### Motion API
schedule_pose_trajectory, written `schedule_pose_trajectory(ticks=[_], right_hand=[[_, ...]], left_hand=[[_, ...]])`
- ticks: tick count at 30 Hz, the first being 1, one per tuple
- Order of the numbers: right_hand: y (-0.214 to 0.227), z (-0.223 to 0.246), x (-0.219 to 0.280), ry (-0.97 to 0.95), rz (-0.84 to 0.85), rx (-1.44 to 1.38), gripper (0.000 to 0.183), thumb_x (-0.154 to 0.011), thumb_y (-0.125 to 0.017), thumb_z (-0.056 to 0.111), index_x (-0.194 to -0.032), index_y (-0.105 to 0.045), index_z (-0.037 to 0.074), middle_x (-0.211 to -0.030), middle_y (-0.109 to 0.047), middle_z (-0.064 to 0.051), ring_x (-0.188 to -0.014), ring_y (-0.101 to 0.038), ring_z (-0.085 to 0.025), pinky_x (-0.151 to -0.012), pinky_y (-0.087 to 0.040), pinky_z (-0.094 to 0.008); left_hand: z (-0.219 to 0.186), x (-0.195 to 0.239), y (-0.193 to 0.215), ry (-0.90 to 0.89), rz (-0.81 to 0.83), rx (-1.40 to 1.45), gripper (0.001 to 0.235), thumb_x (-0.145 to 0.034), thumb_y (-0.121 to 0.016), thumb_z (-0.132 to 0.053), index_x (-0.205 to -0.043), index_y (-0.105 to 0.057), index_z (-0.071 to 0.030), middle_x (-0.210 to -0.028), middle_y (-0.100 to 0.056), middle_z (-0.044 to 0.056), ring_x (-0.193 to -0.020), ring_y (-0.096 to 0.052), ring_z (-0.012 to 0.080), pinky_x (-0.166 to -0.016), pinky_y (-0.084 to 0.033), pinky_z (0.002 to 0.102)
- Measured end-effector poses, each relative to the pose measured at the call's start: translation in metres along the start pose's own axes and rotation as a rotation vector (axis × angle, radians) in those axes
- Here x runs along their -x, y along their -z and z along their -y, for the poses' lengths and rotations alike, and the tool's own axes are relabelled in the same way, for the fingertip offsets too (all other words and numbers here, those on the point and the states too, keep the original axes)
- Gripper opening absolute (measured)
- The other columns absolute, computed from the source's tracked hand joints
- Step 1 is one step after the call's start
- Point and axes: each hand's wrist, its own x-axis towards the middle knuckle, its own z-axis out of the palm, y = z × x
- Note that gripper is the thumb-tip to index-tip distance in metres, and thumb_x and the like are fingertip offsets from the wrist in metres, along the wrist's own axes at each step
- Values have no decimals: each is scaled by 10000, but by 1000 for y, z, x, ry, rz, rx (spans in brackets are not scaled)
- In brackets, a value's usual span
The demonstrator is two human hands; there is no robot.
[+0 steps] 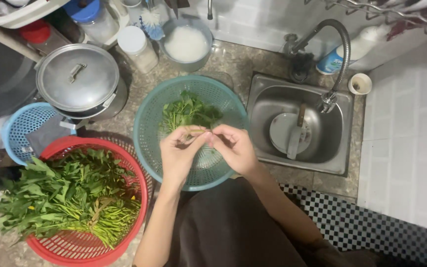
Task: Picking leaves from a bundle of green vegetables and placing them in a colander.
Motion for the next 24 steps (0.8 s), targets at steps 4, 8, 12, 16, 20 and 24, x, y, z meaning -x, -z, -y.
schedule_pose_trajectory(ticks=[4, 8, 12, 16, 20, 24], right_hand=[[5, -6, 1, -70, 17, -14, 104, -1023, -609, 26, -1071, -682, -31, -979, -707, -20, -903, -629, -57, -808, -510, -222], [4, -4, 6, -154, 156, -137, 135, -1044, -606, 41, -1118, -699, -23, -965, -679, -14, -883, -600, -74, -778, -491, -234], [0, 0, 8, -237, 196, -241, 232, -1044, -596, 73, -1226, -706, -20, -998, -715, -35, -807, -571, -85, -737, -486, -241], [6, -9, 5, -125, 118, -237, 248, -1062, -600, 84, -1258, -700, -32, -1023, -661, -20, -910, -630, -109, -806, -513, -252], [9, -12, -7, -193, -52, -182, 274, -1037, -624, 94, -1280, -694, -10, -1107, -717, -51, -1024, -637, -100, -908, -499, -244], [13, -22, -22, -156, -131, -134, 280, -1018, -647, 116, -1273, -702, 15, -1166, -738, -48, -1025, -653, -110, -920, -513, -262]], left_hand=[[29, -10, 17, 157, -42, 183, 173, -927, -730, 59, -1097, -699, 43, -1016, -752, 117, -914, -728, 168, -847, -602, 294], [30, -32, 32, 414, -189, 565, 189, -919, -735, -3, -1102, -687, -1, -988, -748, 94, -899, -732, 177, -845, -612, 288], [54, -64, 68, 175, -269, -77, 294, -901, -767, -98, -1162, -686, 12, -1002, -769, 87, -920, -743, 189, -847, -609, 318], [98, -64, 103, 33, -197, -859, 573, -814, -853, -279, -1236, -659, 56, -1040, -749, 163, -951, -709, 284, -839, -561, 400], [93, -33, 73, -60, -173, -967, 438, -934, -727, -319, -1195, -712, 33, -1118, -734, 164, -1035, -665, 275, -917, -510, 404], [70, 13, 30, 333, -14, -216, 402, -1095, -502, -289, -1216, -759, -5, -1133, -775, 76, -1014, -645, 154, -921, -491, 311]])
